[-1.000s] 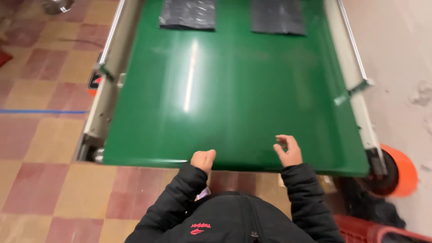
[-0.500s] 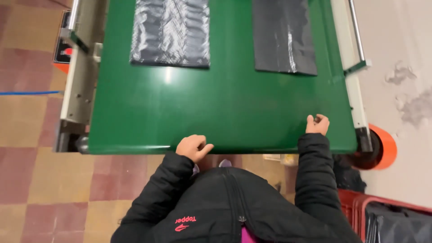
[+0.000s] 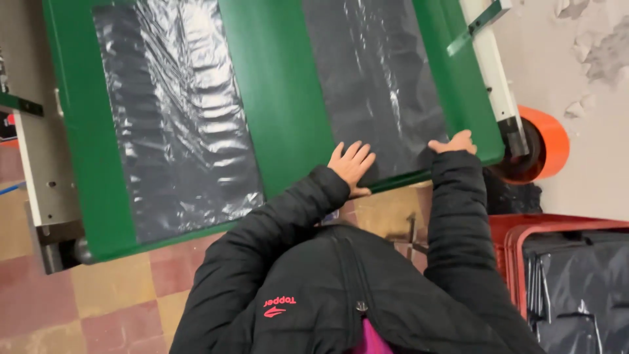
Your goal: Folding plastic bags on a conveyor belt and placing them into a storage crate.
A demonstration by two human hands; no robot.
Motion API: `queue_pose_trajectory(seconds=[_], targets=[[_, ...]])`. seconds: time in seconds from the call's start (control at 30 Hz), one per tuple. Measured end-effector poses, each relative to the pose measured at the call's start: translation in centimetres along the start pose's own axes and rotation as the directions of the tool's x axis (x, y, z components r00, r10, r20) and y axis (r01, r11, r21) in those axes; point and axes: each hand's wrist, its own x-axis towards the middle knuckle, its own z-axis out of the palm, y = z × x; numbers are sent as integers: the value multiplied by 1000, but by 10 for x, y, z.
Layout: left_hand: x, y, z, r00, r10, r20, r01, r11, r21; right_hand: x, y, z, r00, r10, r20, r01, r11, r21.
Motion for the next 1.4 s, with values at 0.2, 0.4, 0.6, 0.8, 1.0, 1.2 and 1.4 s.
queue_pose_trajectory(seconds=[0.2,0.4,0.6,0.8,1.0,1.2,1.4], targets=[[-8,10,12,989,-54,138,32,987,155,37,48,45,964,-247,98,235,964,122],[-3,0,32,990,-130,47,125,987,104,2,-28,-61,918,-387,-84,332,639,694],[-3,-20,-99,978,-168,124,205,886,-416,9,19,-108,708,-648,281,-26,374,927],[5,-58,-160,908,-378,179,378,557,-740,13,-41,-172,383,-800,461,-216,408,887],[88,-178,-72,758,-652,19,461,515,-722,111,-139,-95,732,-533,424,66,675,735],[118,-290,60,675,-726,-129,660,673,-334,214,-170,24,805,-560,196,382,742,552],[121,-287,66,624,-777,-84,731,618,-291,209,-210,16,664,-739,-113,744,639,195]])
